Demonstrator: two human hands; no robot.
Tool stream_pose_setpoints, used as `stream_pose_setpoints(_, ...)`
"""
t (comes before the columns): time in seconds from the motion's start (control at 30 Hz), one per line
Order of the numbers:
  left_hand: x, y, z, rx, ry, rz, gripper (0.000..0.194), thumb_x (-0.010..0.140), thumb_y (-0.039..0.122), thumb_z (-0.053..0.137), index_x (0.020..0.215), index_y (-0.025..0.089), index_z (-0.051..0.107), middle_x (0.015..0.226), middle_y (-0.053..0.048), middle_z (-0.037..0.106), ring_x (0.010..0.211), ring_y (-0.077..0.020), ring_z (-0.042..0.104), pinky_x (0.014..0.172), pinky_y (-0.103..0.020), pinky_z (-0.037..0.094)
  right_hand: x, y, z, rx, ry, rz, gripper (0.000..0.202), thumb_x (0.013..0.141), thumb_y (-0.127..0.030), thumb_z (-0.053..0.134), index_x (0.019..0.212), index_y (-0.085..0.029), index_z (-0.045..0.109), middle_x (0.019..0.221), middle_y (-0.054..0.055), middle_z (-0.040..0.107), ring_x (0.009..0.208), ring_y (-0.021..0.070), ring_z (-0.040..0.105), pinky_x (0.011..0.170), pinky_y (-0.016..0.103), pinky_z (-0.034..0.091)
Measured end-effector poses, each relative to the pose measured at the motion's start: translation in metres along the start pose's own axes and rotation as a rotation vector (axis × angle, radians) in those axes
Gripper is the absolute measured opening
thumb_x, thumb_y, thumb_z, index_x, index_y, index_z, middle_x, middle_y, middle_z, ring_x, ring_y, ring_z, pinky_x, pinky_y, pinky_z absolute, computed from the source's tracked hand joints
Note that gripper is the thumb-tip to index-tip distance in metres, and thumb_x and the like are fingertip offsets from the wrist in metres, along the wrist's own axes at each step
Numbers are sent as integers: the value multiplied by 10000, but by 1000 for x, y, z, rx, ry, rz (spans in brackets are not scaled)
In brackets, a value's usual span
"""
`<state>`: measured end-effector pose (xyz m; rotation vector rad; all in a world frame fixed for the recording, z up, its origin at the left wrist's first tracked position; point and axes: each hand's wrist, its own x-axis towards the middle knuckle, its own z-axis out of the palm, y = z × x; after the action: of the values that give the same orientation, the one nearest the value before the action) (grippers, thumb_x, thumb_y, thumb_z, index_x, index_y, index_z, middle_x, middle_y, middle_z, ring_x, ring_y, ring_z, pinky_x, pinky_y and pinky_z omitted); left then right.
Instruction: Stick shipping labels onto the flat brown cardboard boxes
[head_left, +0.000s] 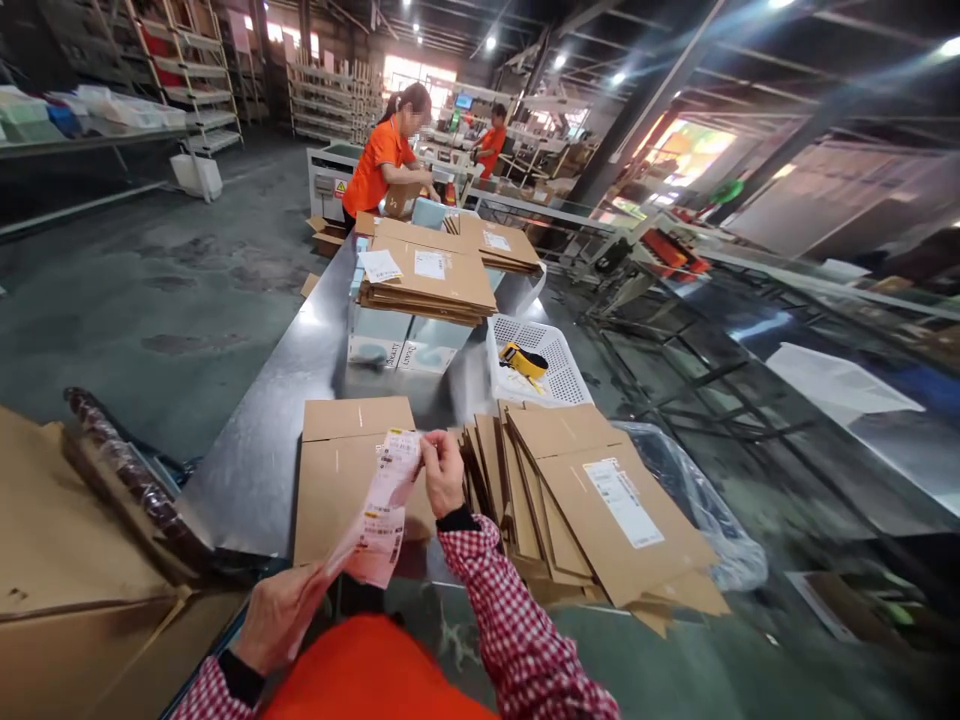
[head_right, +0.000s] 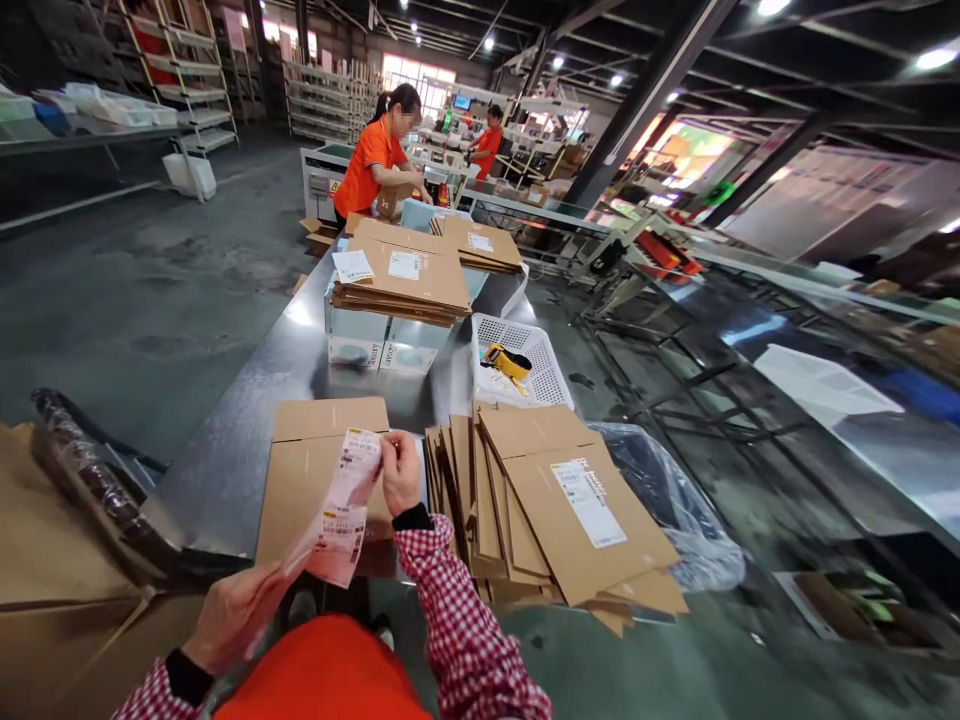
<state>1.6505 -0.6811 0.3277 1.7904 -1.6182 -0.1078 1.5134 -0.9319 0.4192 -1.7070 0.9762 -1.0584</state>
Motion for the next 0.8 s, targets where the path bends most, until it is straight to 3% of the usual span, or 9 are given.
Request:
stream_pose_setpoints(0.17, -20, -22, 0, 175, 38, 151, 285, 935, 242, 421, 1015, 225, 695, 645, -14, 680, 580, -147, 659, 570, -215, 536, 27, 26, 20, -93, -259, 80, 339, 734, -305, 611, 1000, -187, 438, 861, 2, 560, 698, 129, 554, 618, 243, 458)
stream_pose_setpoints(0.33, -20, -25, 8, 236, 61, 231, 307, 927, 216, 425, 1124, 225, 661, 1098, -97, 695, 1039, -225, 646, 901, -352, 528, 20, 44, 48, -280, -500, 72, 455, 636, -166, 686, 1034, -178, 465, 905, 10, 587, 778, 158, 582, 726, 303, 481)
stream_pose_setpoints(0.47, -12, -23, 17, 232, 6, 207, 282, 924, 199, 448, 1080, 251, 677, 1254, -81, 639, 1190, -245, 571, 978, -422, 495, 10, 44, 58, -467, -553, 30, 537, 653, -109, 682, 1147, -135, 474, 1096, 111, 586, 1012, 237, 560, 894, 386, 438)
stream_pose_setpoints(0.57, -9, -24, 21, 188, -27, 167, 266, 926, 208, 455, 1044, 258, 689, 1243, -67, 650, 1171, -238, 590, 968, -441, 508, 5, 40, 56, -571, -577, -18, 687, 656, -173, 745, 1277, -154, 454, 1248, 154, 535, 1150, 311, 499, 975, 445, 380)
stream_pose_setpoints(0.7, -6, -27, 26, 111, -2, 138, 244, 921, 342, 492, 987, 270, 715, 1217, -68, 665, 1126, -233, 624, 948, -416, 525, -11, 35, 55, -794, -452, -52, 948, 646, -413, 797, 1426, -153, 327, 1493, 219, 259, 1376, 422, 175, 1079, 607, 151)
stream_pose_setpoints(0.8, -7, -31, 30, 118, 33, 143, 277, 917, 396, 482, 940, 282, 733, 1170, -56, 692, 1086, -230, 647, 925, -392, 543, -31, 36, 64, -875, -543, -194, 782, 792, -530, 632, 1421, -159, 354, 1520, 187, 235, 1410, 363, 133, 1115, 573, 104)
